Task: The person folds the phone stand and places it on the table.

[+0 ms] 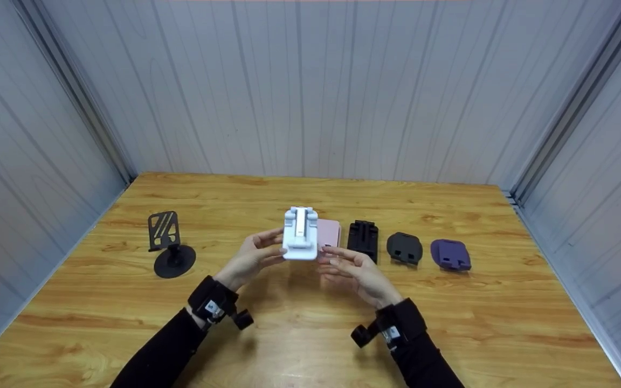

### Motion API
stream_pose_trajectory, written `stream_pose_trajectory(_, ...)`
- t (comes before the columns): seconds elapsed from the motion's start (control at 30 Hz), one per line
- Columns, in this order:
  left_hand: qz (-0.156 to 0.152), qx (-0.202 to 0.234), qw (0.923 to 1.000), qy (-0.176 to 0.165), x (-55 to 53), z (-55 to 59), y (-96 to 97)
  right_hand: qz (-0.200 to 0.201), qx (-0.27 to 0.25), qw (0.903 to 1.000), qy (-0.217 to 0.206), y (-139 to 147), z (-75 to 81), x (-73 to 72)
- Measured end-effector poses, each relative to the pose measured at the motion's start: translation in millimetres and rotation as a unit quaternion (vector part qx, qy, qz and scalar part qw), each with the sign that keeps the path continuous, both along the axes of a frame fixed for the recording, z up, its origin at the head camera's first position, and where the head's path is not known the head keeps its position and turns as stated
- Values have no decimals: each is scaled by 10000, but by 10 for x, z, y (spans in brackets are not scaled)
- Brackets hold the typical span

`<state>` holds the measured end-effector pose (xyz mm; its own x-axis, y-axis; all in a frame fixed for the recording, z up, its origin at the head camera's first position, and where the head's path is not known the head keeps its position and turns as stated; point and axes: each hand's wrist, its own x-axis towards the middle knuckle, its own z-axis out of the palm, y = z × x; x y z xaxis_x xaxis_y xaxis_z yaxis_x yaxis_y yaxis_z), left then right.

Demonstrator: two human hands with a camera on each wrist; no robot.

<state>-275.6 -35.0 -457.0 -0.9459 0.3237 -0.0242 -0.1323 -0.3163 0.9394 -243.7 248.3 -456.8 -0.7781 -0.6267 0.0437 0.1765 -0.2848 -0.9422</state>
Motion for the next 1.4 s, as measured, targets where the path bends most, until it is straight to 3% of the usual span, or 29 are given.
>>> stream_pose_trajectory(0.23,475,-402,9981,-11,-146,-46,-181,57,-7,9999,133,75,33,-16)
stream_pose_trajectory(0.47,897,-1115,9897,51,-278,-181,-290,188,-96,9996,184,99,19,2)
stream_pose_trajectory(0.7,933,-1472,9846,-136,-340,-194,-284,148,29,9994,308,103,28,13)
stream_pose_trajectory(0.93,1043,-1573,9820,-42,-398,-236,-269,-44,264,9993,246,94,40,26)
stream_pose_trajectory(1.4,1019,-2153,9710,-197,-427,-268,-250,-250,347,9986,306,56,47,3)
